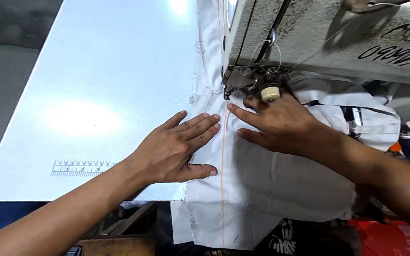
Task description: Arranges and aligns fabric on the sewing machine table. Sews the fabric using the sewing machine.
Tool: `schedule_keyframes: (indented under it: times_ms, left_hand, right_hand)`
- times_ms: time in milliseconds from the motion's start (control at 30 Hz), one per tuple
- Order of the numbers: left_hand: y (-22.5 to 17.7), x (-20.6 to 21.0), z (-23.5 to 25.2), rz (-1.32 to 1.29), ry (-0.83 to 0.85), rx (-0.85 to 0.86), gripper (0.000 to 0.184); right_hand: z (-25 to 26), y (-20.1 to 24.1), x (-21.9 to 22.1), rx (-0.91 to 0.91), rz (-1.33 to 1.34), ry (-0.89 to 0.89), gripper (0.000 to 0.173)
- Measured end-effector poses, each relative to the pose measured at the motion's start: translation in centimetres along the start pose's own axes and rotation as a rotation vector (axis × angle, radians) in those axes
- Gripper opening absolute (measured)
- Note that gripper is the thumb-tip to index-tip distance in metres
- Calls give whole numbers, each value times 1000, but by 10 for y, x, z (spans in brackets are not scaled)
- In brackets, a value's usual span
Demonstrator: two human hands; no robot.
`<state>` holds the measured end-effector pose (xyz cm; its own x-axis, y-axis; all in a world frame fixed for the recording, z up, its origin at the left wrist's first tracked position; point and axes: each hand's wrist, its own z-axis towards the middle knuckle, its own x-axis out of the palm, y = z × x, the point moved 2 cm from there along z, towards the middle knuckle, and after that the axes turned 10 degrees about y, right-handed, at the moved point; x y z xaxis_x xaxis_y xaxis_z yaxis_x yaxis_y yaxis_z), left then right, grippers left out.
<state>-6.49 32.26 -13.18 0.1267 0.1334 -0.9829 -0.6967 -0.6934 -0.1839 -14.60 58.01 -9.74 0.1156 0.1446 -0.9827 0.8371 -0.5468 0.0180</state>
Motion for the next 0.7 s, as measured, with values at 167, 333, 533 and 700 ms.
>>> schedule_keyframes:
  times_ms: [167, 333, 533, 700]
  left_hand:
    - [7, -2, -3, -9, -3, 29, 85]
    - [22, -6, -6, 13, 13, 87, 86]
    - [13, -6, -5, 34, 9, 63, 84]
    - [10, -3, -6, 1, 11, 48, 85]
  right_hand:
    - [-5, 9, 10, 0, 11, -115, 61]
    - [-1, 33, 13, 102, 37, -135, 64]
    - [-1, -8, 24, 31, 139, -165, 71]
    - [0, -4, 17, 44, 93, -127, 73]
